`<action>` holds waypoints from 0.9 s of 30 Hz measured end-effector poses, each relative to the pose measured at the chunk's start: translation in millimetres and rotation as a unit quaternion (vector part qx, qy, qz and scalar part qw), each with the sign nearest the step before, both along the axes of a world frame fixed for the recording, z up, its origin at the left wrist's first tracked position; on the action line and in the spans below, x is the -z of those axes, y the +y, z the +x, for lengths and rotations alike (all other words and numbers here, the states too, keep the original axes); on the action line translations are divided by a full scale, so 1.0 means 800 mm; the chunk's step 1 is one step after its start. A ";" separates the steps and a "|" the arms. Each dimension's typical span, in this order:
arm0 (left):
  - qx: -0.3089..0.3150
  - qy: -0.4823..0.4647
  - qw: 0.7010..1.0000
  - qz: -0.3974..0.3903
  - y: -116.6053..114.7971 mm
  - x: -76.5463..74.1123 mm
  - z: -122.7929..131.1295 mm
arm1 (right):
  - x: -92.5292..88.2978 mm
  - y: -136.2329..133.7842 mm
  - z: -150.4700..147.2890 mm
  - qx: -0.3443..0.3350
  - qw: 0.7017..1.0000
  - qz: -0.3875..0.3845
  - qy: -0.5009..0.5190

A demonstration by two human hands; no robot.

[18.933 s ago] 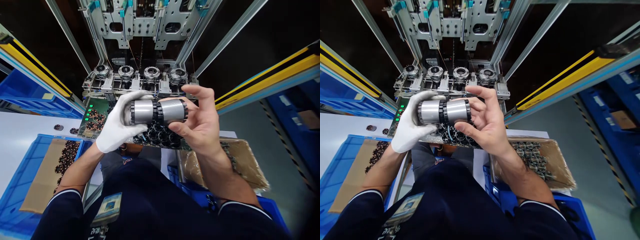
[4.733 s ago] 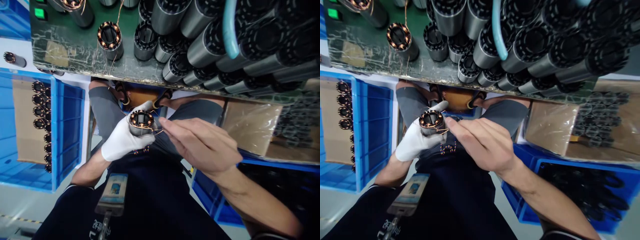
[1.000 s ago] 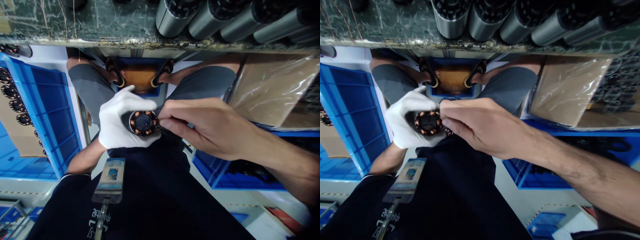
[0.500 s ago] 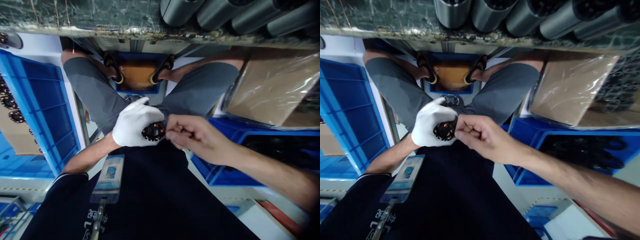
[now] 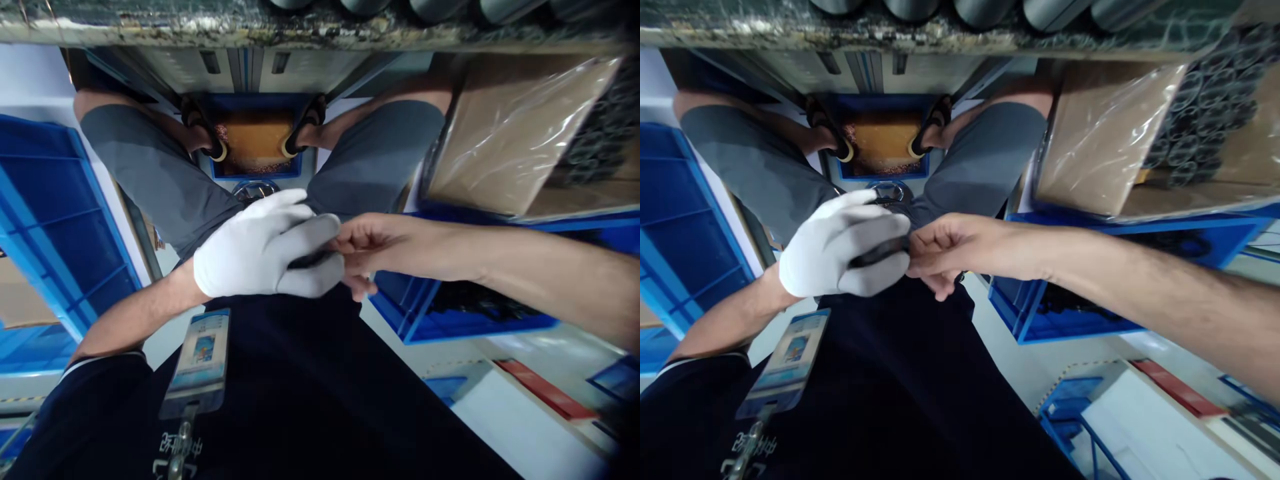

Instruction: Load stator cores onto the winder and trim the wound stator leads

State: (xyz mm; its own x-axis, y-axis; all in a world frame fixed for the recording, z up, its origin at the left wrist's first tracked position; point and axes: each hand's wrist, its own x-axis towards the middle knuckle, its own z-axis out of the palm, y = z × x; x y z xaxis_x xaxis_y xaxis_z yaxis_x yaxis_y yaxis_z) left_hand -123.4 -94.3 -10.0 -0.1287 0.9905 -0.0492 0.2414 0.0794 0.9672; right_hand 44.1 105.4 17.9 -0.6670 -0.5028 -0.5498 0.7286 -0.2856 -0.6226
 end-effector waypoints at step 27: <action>-0.150 -0.495 0.838 -0.176 -0.059 0.019 -0.001 | -0.036 -0.008 -0.083 -0.082 0.535 0.612 0.577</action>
